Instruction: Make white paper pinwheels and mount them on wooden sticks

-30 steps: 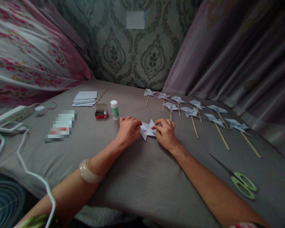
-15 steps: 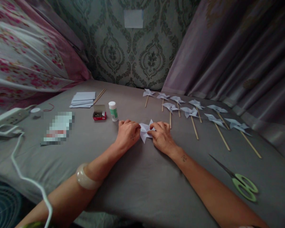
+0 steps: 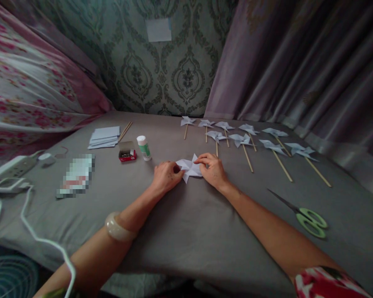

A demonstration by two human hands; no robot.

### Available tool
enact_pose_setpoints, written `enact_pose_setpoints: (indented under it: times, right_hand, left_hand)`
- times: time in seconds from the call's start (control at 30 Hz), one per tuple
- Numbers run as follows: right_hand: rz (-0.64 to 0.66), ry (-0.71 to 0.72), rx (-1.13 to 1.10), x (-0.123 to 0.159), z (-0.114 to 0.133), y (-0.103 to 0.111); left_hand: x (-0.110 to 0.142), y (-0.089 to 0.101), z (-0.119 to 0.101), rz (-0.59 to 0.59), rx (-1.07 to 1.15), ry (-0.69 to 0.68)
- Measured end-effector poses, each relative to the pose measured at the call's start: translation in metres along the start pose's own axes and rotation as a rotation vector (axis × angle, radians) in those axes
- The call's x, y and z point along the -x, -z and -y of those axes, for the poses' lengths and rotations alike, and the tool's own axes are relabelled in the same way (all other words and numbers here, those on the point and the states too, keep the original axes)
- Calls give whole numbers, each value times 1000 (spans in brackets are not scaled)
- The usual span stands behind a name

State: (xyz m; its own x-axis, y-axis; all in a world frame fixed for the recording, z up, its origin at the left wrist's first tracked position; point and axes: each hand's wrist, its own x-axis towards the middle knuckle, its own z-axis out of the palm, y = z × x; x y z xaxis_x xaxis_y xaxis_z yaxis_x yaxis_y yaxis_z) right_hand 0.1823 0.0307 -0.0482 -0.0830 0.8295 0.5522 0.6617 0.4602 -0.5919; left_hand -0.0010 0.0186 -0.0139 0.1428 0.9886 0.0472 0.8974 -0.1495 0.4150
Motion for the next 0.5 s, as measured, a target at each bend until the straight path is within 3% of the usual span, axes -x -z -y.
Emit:
enact_pose_setpoints:
  times: [0.33,0.5]
  right_hand:
    - [-48,-83,-67,-4,-9,3]
    - [-66,-5,-15,-6,-13,11]
  left_hand:
    - [-7,-4,6,-13,196,32]
    - [-10,-4,11,-97,328,35]
